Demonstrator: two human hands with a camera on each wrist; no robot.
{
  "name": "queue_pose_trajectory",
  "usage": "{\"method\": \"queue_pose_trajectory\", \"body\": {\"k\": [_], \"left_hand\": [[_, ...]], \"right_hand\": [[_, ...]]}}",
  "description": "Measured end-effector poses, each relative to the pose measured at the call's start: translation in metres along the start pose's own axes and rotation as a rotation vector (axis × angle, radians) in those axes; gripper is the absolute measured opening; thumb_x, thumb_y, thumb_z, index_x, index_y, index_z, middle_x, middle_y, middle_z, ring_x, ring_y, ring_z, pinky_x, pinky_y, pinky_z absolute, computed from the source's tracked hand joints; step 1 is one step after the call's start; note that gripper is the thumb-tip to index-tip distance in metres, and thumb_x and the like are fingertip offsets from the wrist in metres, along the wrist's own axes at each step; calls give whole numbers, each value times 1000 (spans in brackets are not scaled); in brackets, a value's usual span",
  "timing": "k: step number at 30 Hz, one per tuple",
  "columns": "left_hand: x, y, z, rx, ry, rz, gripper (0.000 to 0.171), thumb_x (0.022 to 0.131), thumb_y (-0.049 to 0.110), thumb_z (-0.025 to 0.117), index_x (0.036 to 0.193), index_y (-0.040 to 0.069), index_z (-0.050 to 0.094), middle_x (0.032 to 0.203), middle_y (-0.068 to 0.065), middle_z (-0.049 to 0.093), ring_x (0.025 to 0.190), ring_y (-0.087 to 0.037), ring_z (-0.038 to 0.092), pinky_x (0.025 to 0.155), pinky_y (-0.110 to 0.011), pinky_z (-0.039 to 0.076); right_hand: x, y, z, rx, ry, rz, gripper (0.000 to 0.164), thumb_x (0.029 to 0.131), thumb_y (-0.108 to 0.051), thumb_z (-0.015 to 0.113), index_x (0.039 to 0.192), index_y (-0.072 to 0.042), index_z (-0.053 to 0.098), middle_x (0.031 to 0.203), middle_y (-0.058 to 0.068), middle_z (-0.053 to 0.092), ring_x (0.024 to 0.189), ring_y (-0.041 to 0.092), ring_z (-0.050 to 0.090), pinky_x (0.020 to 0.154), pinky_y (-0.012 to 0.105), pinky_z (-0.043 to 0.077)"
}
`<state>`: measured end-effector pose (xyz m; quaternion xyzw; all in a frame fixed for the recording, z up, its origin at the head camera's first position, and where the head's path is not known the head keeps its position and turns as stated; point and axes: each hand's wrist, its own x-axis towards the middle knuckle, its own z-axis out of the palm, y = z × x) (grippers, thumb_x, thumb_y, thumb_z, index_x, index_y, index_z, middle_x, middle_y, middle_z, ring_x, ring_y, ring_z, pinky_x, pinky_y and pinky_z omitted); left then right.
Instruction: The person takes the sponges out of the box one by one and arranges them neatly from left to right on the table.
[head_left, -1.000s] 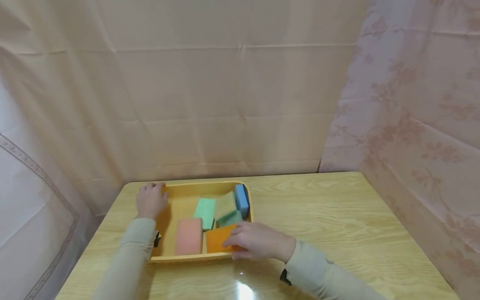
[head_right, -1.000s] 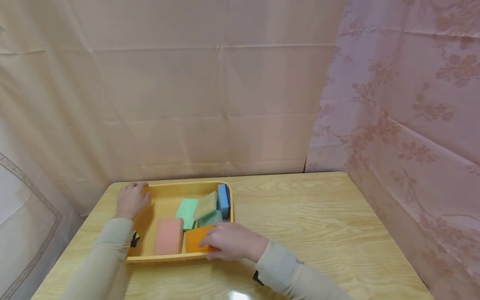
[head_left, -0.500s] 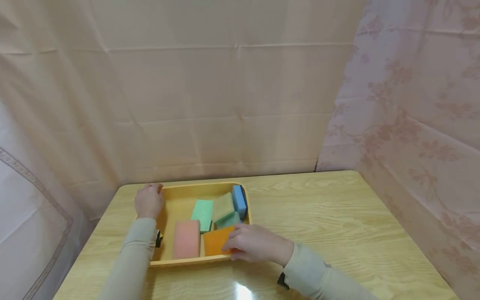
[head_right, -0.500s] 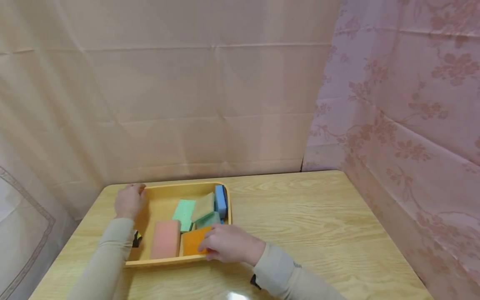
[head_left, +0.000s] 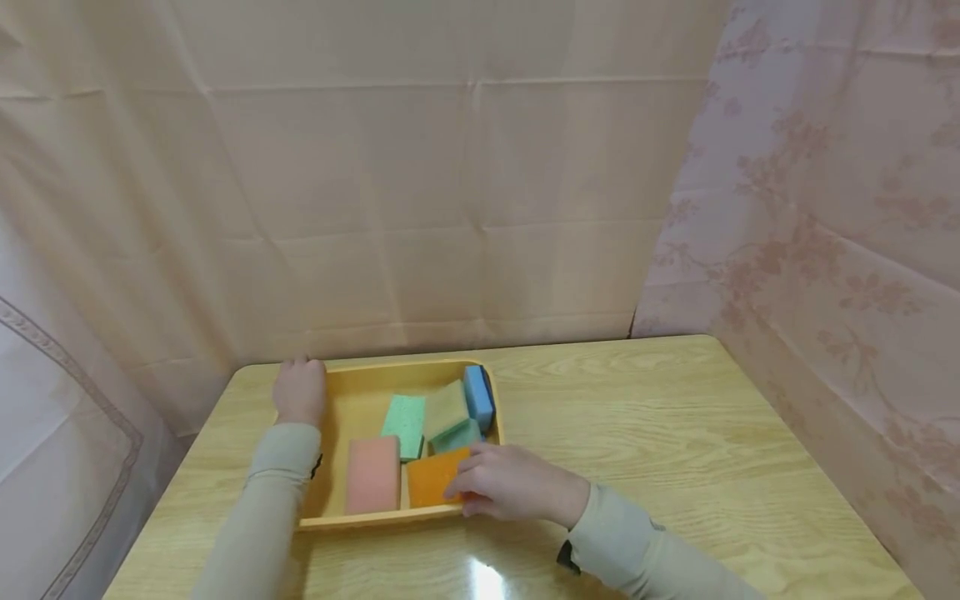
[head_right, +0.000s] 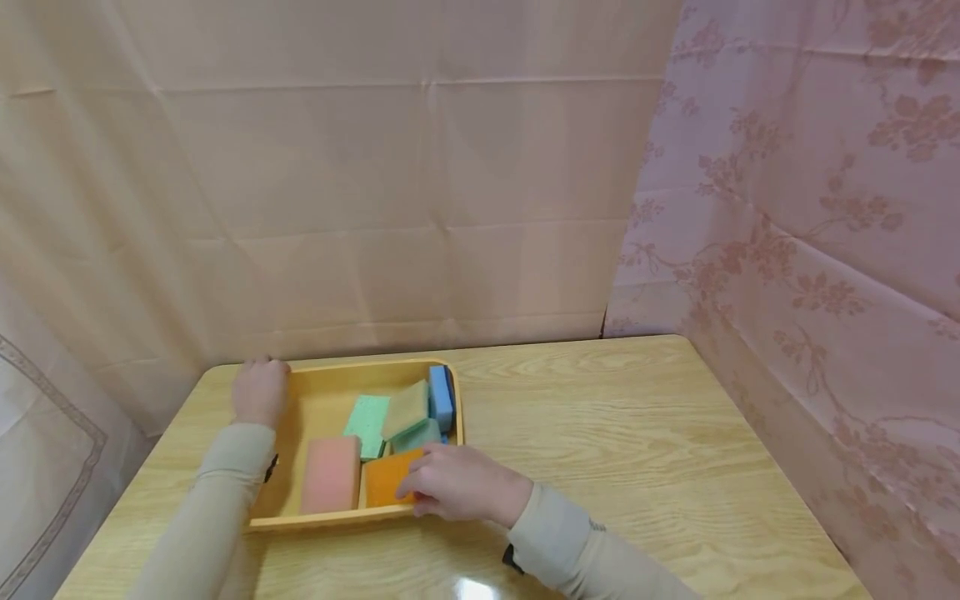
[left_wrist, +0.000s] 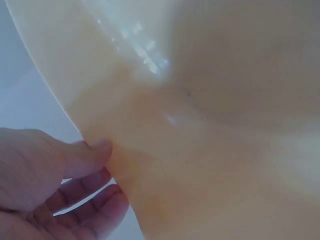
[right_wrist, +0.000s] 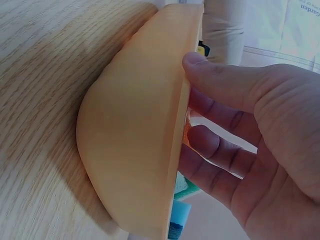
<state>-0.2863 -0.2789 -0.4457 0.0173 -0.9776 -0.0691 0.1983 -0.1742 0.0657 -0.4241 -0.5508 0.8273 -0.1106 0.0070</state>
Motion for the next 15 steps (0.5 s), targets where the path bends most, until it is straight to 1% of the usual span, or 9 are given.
{"method": "queue_pose_trajectory", "body": {"k": [3,6,8,11,15], "left_hand": [[-2,3,2,38,9,12,21,95,-12,51,88,-9,71,97,-30,61,92,-49,60,65,-60,56],[-3,5,1,41,6,9,20,96,-9,50,87,-10,69,97,-30,61,91,-49,61,63,-61,55],[-2,5,0,34,-10,11,21,96,-8,50,87,-10,68,96,-31,60,90,-51,61,63,-62,55],[0,3,-3,15,-10,39,21,95,-8,51,85,-9,69,91,-32,62,85,-52,62,62,-62,55],[4,-1,-6,12,-2,87,20,93,-9,55,82,-7,72,84,-30,65,77,-51,63,61,-62,55]], "right_hand": [[0,0,1,7,8,1,22,91,-24,77,113,-19,77,103,-12,73,83,2,50,69,9,37],[-1,1,1,8,21,-4,22,90,-23,78,112,-19,77,102,-12,73,81,2,49,68,8,36],[-1,1,2,11,27,-5,23,90,-23,78,112,-19,77,102,-11,73,81,1,48,67,8,36],[-1,1,2,17,34,-6,23,89,-22,78,112,-18,77,102,-11,73,81,1,48,67,8,36],[-2,1,2,22,36,2,23,90,-23,78,112,-18,77,104,-11,73,81,1,49,68,8,36]]}}
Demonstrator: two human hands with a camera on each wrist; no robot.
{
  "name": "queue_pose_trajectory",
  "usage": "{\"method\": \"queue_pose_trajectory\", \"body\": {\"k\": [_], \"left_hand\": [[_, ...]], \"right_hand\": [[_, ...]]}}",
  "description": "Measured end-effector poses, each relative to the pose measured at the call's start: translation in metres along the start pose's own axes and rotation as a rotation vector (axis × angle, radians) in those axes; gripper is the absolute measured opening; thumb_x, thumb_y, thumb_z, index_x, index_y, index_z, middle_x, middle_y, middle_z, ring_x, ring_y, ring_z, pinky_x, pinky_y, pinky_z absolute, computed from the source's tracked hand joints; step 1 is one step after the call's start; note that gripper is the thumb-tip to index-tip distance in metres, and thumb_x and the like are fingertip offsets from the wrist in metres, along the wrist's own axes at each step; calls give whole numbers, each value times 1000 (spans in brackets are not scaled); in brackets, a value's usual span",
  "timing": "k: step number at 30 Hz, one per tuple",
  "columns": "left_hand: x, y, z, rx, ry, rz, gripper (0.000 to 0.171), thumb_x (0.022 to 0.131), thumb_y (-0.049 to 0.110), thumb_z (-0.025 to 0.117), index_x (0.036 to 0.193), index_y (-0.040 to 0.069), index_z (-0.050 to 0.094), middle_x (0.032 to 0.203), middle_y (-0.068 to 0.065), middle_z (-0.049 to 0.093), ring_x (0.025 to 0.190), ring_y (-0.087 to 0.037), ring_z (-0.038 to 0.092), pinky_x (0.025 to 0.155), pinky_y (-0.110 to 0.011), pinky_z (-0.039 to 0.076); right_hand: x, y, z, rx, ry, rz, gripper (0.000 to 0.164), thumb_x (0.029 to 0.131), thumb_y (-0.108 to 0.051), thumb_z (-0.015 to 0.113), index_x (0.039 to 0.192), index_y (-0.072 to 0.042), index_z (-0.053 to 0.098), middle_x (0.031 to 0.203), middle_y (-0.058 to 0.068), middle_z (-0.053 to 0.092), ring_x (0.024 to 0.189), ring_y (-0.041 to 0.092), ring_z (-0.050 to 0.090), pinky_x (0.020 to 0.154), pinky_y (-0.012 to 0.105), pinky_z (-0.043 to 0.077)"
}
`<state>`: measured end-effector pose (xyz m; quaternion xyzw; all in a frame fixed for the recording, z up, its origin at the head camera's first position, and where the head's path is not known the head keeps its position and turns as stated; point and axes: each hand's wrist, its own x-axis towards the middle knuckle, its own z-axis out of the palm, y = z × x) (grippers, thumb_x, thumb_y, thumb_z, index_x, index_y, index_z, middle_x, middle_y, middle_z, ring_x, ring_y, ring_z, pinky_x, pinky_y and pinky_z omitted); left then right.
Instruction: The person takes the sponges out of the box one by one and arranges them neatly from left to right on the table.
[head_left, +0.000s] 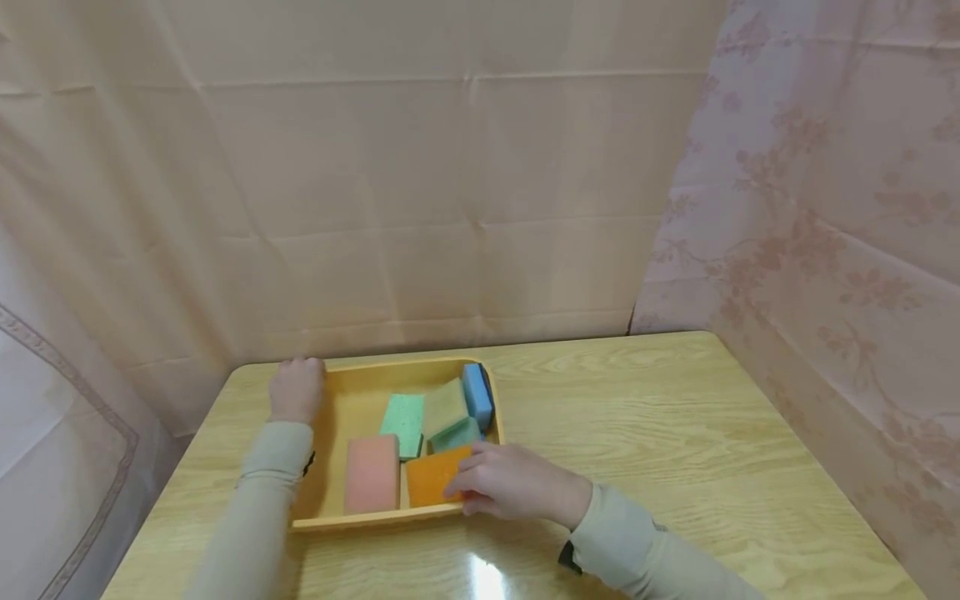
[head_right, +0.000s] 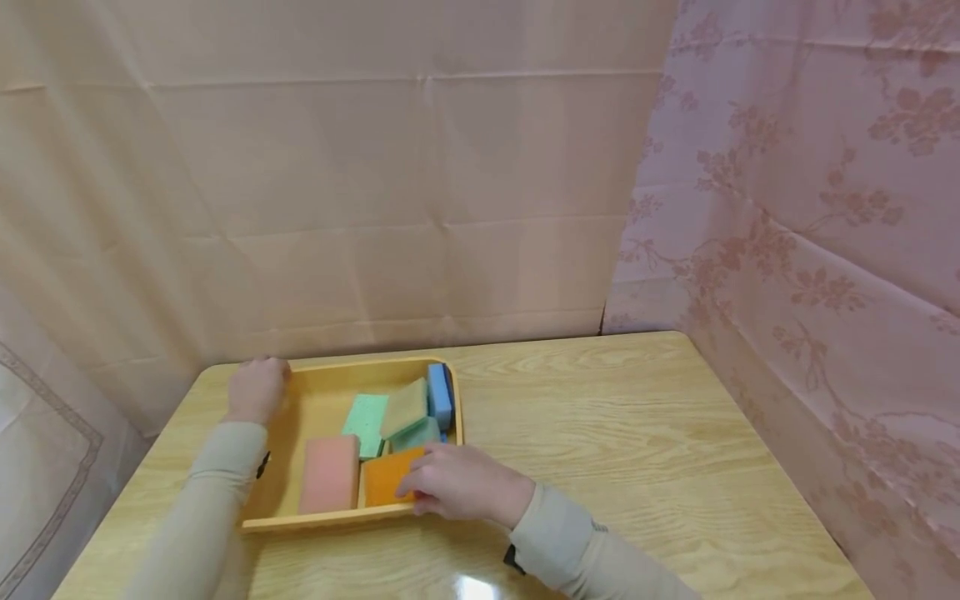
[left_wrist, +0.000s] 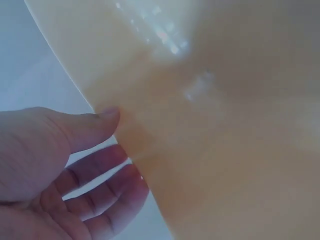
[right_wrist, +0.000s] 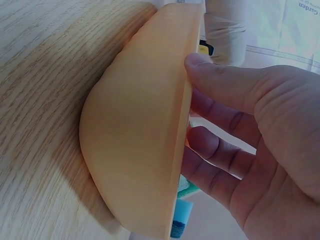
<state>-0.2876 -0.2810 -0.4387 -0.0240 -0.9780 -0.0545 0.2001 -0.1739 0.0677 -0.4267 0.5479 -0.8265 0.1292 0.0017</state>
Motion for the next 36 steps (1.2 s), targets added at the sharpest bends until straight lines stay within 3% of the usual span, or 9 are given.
{"method": "queue_pose_trajectory", "body": {"k": [4,12,18,21,27,33,36], "left_hand": [[1,0,-3,25,-26,12,20,93,-10,56,81,-7,71,82,-29,66,75,-49,63,60,-61,55],[2,1,-3,51,1,10,15,93,-2,62,82,-7,72,81,-30,64,73,-49,63,59,-60,54],[3,-6,-3,78,16,129,14,89,-3,67,76,-3,72,75,-27,64,65,-46,62,55,-57,54],[5,-9,-6,77,-12,162,11,88,-1,70,78,-2,74,75,-25,66,66,-46,64,57,-56,54],[10,-7,-12,62,-102,132,11,92,4,70,86,-3,75,80,-27,65,72,-49,65,62,-58,55],[5,-8,-4,37,-47,96,8,89,2,71,83,-2,74,81,-26,66,74,-48,64,62,-58,55],[0,-7,1,11,-5,44,5,87,3,73,85,-1,73,86,-25,68,80,-47,63,64,-60,54]], "right_hand": [[0,0,0,3,-8,5,23,90,-23,78,113,-19,77,105,-12,73,82,1,49,68,8,35],[1,0,-1,-11,-14,10,23,91,-23,77,114,-19,77,108,-12,73,86,2,53,73,9,38],[0,0,-2,-6,-23,16,22,92,-23,76,114,-19,77,107,-12,73,85,1,52,72,9,39],[0,1,-2,5,-21,18,22,92,-22,76,114,-19,77,108,-12,73,86,1,53,73,10,40],[0,2,-3,20,-20,27,23,92,-23,76,114,-18,77,109,-12,73,86,1,53,73,10,40],[-1,2,-3,28,-16,31,22,93,-24,76,114,-17,76,108,-10,73,85,3,52,73,12,40],[0,2,-3,30,-17,38,22,94,-25,75,114,-17,76,108,-10,73,84,2,52,73,11,41]]}}
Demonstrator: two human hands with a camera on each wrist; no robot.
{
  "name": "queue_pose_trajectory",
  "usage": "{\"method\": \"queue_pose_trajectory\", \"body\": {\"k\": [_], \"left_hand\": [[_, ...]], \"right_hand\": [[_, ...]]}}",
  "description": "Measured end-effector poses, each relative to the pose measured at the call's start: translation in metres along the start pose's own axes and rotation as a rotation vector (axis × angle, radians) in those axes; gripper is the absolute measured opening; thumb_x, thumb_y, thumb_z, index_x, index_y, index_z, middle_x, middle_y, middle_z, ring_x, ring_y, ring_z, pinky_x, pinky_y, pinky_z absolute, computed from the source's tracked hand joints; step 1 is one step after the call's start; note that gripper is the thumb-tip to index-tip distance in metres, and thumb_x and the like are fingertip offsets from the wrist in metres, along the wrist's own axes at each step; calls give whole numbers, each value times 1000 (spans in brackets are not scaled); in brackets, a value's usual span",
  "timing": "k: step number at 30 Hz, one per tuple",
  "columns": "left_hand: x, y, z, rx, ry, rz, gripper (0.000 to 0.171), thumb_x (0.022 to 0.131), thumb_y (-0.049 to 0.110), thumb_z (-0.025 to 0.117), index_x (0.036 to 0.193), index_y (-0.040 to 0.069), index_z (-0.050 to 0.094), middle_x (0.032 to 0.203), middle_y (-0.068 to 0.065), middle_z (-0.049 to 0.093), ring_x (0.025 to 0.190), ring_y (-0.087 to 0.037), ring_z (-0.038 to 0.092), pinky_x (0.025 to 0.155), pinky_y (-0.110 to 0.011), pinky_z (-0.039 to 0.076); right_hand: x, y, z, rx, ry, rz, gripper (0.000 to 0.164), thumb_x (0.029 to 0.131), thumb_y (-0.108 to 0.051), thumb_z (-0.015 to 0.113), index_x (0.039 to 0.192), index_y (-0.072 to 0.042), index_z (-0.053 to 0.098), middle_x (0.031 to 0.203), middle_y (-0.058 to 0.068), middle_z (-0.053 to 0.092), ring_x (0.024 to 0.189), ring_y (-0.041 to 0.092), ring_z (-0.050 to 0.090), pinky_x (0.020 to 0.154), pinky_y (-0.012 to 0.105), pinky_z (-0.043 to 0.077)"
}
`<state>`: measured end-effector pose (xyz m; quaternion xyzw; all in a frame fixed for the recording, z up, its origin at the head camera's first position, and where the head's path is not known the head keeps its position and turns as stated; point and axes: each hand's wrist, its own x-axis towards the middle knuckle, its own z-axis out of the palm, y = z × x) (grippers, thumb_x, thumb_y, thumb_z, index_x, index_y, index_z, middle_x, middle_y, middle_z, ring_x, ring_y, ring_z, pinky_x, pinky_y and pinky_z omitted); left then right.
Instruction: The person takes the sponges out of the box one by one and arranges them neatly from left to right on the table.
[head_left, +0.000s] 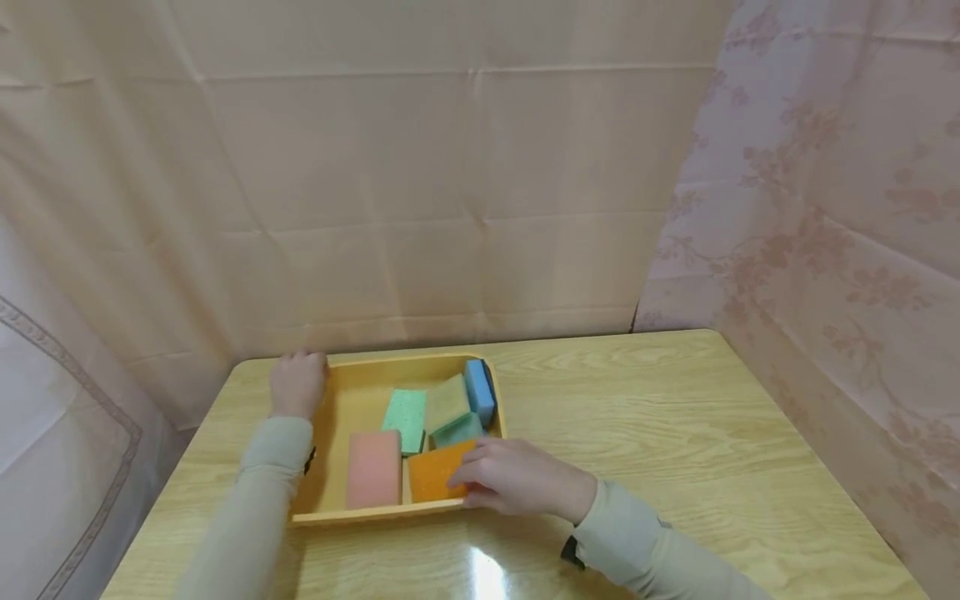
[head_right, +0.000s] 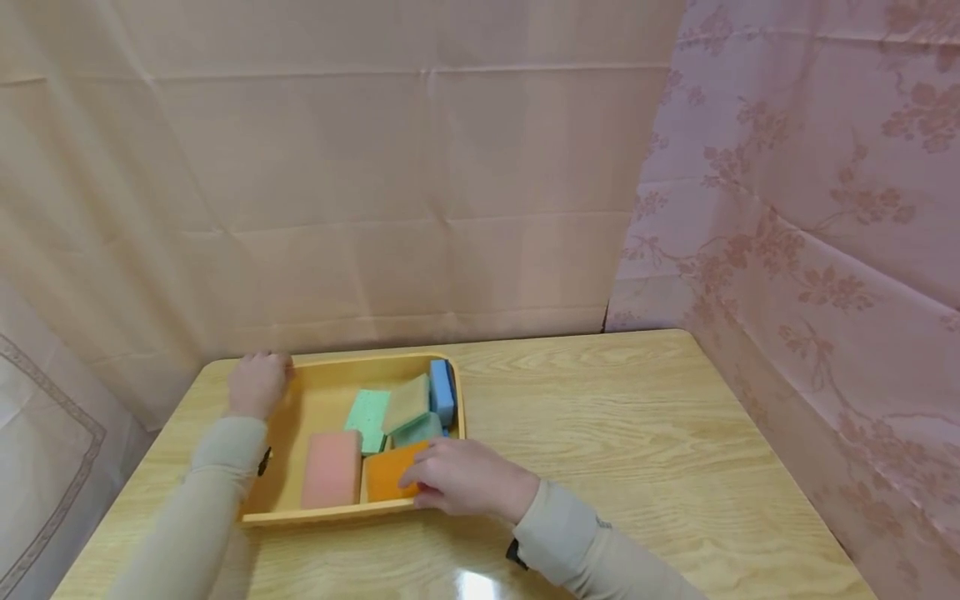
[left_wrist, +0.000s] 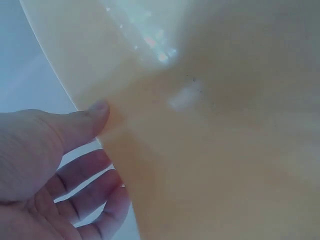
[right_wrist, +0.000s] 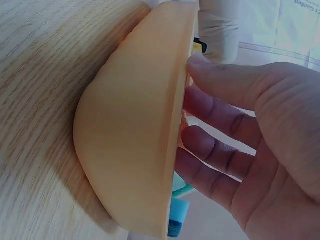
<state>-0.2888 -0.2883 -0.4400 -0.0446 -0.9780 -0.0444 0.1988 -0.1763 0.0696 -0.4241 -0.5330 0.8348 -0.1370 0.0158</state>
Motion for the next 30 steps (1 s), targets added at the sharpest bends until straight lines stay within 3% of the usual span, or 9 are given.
{"method": "queue_pose_trajectory", "body": {"k": [4,8,11,17,30], "left_hand": [[-3,2,3,-21,55,-54,4,86,4,74,85,0,72,89,-24,68,84,-46,61,61,-61,53],[-3,4,6,-18,97,-57,4,87,4,73,87,0,73,90,-24,68,83,-46,61,59,-60,53],[-3,5,7,-14,99,-70,4,88,4,73,87,0,73,91,-24,67,85,-46,62,59,-60,53],[-4,5,9,-6,91,-87,5,89,5,73,88,1,73,92,-24,66,87,-46,61,60,-60,53],[-5,5,11,5,74,-99,6,90,6,72,88,1,73,93,-25,66,88,-46,61,60,-60,53]], "right_hand": [[1,-1,-1,-2,8,-1,23,94,-25,75,115,-16,76,109,-9,73,87,2,56,76,12,43],[2,-1,-3,-20,42,9,22,95,-24,74,116,-16,76,111,-8,72,99,7,61,85,16,48],[4,0,-5,-49,74,14,23,94,-22,75,116,-16,75,113,-6,71,106,10,62,91,19,49],[6,3,-8,-91,123,30,28,91,-19,78,118,-13,73,113,-1,68,100,14,61,84,19,51],[7,5,-6,-101,101,69,52,87,-27,82,134,-10,65,119,3,62,106,17,58,86,22,51]]}}
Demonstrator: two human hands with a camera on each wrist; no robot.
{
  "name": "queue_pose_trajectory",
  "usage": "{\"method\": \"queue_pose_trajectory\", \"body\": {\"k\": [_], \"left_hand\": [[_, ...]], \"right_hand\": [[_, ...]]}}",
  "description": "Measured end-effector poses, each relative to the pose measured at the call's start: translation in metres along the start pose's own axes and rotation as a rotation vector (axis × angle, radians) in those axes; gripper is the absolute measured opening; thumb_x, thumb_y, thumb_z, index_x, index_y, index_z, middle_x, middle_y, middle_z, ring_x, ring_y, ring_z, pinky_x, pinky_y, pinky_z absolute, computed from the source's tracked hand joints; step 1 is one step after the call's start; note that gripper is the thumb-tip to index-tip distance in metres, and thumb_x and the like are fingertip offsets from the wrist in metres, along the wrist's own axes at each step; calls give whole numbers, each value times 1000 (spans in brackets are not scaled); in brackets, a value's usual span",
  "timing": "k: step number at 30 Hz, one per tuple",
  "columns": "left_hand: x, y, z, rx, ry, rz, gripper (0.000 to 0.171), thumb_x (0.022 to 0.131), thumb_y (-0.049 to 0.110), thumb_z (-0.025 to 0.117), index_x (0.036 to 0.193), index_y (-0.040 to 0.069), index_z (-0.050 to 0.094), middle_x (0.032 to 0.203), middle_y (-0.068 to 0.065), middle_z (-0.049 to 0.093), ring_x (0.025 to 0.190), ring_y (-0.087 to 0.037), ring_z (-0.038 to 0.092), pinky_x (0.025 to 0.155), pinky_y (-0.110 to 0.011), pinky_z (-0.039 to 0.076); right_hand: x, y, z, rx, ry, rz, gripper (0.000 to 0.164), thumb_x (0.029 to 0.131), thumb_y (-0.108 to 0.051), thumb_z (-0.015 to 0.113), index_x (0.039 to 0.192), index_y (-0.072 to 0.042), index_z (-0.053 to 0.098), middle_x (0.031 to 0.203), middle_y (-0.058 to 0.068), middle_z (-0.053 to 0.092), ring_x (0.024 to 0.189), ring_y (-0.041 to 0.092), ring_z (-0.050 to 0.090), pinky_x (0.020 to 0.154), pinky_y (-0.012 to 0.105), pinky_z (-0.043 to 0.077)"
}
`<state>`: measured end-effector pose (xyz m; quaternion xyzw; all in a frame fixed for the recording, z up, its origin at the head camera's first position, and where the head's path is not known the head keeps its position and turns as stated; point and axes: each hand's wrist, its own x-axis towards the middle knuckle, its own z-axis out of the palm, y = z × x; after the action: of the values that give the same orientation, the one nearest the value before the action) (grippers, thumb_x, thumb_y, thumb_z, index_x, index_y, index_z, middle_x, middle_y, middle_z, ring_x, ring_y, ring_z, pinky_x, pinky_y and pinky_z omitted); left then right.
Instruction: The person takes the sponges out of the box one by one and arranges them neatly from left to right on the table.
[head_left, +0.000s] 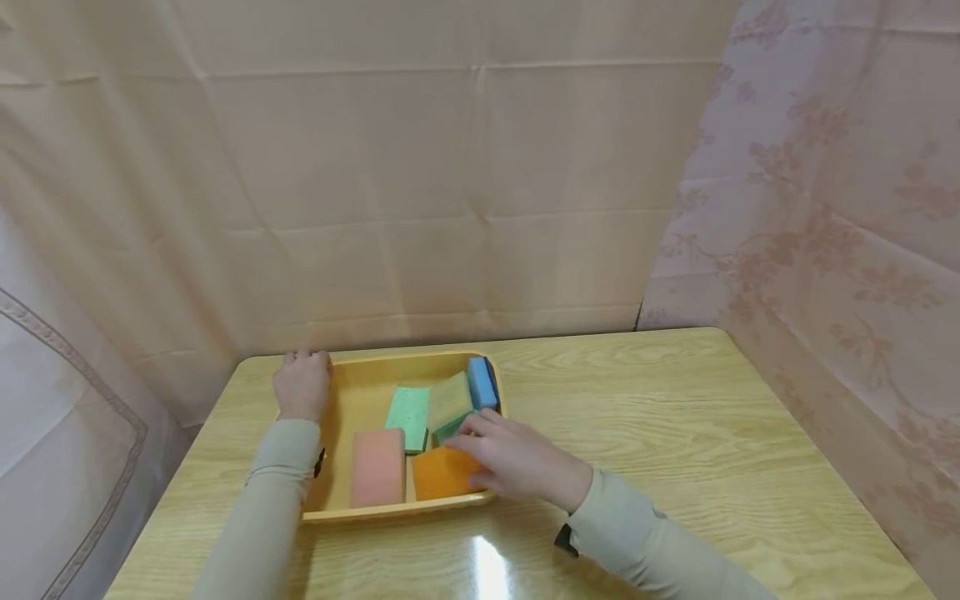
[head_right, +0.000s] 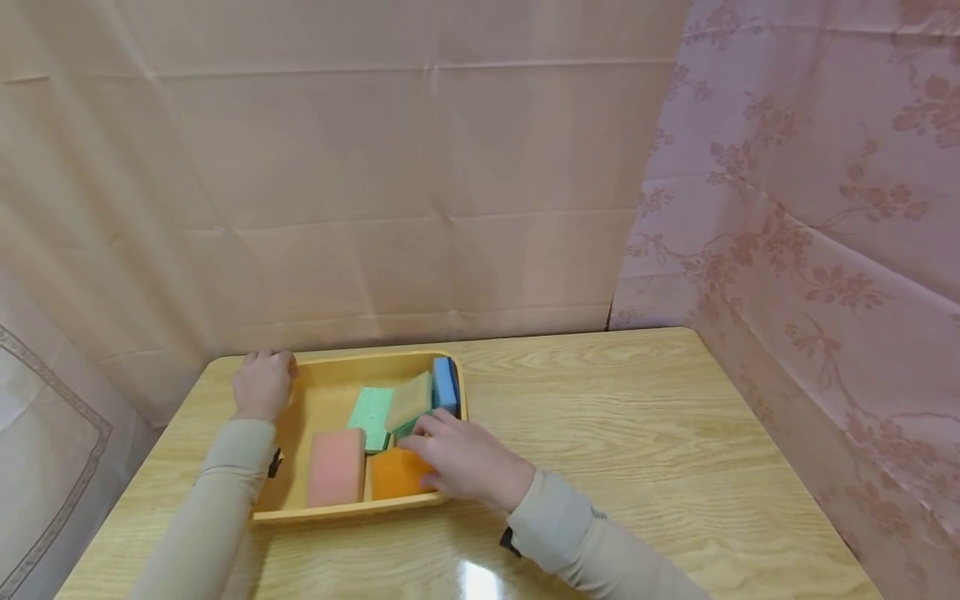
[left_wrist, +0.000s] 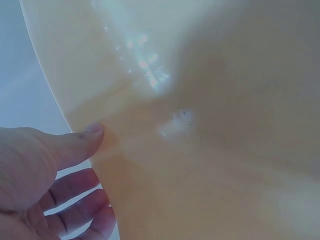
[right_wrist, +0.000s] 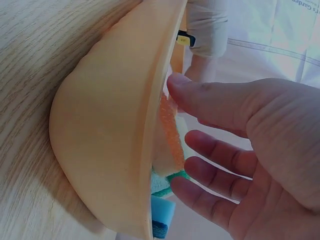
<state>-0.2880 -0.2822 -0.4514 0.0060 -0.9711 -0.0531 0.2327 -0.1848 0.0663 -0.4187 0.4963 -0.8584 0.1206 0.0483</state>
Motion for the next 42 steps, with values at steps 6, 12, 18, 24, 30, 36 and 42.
{"method": "queue_pose_trajectory", "body": {"k": [6,12,18,24,30,36,42], "left_hand": [[0,0,0,7,-7,-8,5,91,6,72,90,0,73,94,-25,66,88,-46,61,62,-60,53],[0,0,2,15,-25,-8,6,92,6,70,91,1,73,95,-26,66,90,-46,60,62,-60,53],[0,1,4,19,1,-2,6,91,6,71,90,1,73,95,-26,65,88,-46,61,61,-59,53],[-1,1,6,30,24,0,7,91,6,70,90,0,73,95,-27,66,87,-47,62,61,-59,54],[-2,1,6,23,32,4,6,90,6,72,90,-1,73,95,-27,66,86,-47,62,62,-59,54],[0,3,5,24,0,-16,7,91,6,71,93,0,73,96,-27,65,88,-49,62,63,-60,54],[1,1,5,18,-16,-41,9,93,7,68,95,0,73,98,-28,64,89,-49,61,65,-60,53]], "right_hand": [[-1,0,1,-2,-25,33,60,86,-29,83,137,-8,62,123,5,61,106,17,55,88,23,50],[-1,1,2,-41,-54,66,65,85,-31,84,139,-6,60,126,6,61,106,18,53,88,25,50],[2,2,3,-59,-78,87,69,84,-35,85,140,-5,59,127,6,61,108,19,53,89,25,50],[4,4,6,-111,-82,73,65,82,-39,85,136,-8,64,125,4,61,107,19,52,82,24,49],[5,2,6,-168,-90,66,61,81,-41,85,129,-9,68,124,4,62,109,20,53,83,24,49],[12,0,2,-239,-152,83,58,79,-43,87,124,-10,71,118,3,64,106,18,55,86,24,51],[21,-7,-2,-371,-239,82,58,79,-46,86,124,-13,71,115,1,64,101,16,56,87,23,51]]}}
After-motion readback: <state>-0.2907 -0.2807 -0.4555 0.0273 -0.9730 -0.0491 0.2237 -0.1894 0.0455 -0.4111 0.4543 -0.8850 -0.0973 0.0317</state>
